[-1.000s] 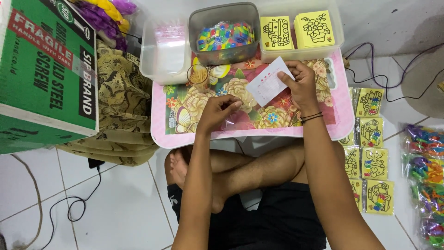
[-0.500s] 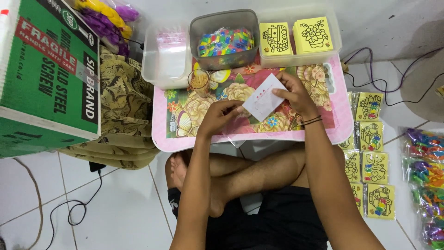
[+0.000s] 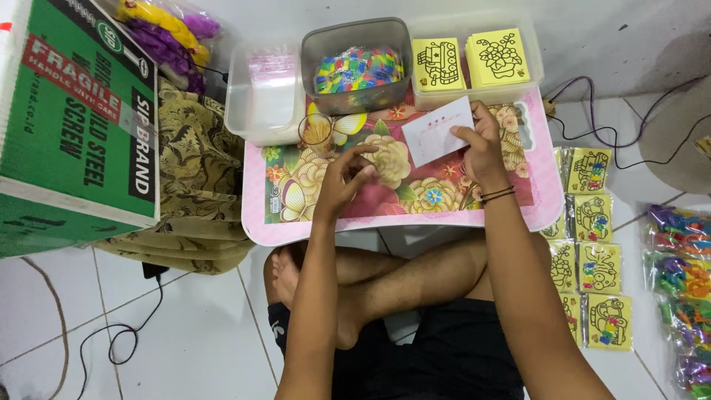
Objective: Assembling sand art kits by placing printed cards and colored sand packets into plastic sleeves.
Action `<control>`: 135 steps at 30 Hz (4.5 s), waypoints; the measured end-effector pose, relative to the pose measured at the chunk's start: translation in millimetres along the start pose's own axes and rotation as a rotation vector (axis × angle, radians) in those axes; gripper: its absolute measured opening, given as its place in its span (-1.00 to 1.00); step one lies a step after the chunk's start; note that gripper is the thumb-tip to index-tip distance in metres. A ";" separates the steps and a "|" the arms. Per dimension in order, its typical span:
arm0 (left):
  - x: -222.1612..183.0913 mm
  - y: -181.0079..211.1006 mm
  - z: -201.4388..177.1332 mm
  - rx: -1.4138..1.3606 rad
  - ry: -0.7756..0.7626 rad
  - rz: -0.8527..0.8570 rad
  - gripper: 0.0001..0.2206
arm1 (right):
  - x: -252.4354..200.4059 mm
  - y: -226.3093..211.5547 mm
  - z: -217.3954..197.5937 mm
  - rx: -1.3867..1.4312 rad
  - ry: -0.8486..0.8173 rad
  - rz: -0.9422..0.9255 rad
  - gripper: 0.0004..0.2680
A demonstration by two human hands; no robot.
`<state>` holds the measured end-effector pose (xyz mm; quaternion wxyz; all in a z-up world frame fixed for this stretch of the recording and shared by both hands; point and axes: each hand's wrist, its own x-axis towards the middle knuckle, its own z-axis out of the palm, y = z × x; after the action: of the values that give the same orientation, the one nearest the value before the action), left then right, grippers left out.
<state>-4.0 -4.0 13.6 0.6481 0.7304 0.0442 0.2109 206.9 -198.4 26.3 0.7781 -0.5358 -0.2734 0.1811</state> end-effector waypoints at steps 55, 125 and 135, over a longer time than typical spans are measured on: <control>2.8 -5.3 6.3 0.119 0.172 -0.004 -0.78 | -14.2 -11.1 16.0 0.010 -0.091 0.045 -0.84; -2.3 14.9 12.7 -0.105 0.248 -0.057 -0.81 | -0.2 10.2 -12.6 0.207 0.023 0.113 -0.85; -5.5 16.2 9.5 -0.038 0.304 -0.083 -0.73 | 27.5 -5.0 17.4 -0.218 0.324 -0.167 -0.90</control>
<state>-8.9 -17.2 27.2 0.6558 0.6751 0.1680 0.2930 217.7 -171.5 42.1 0.7615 -0.6146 -0.2060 -0.0031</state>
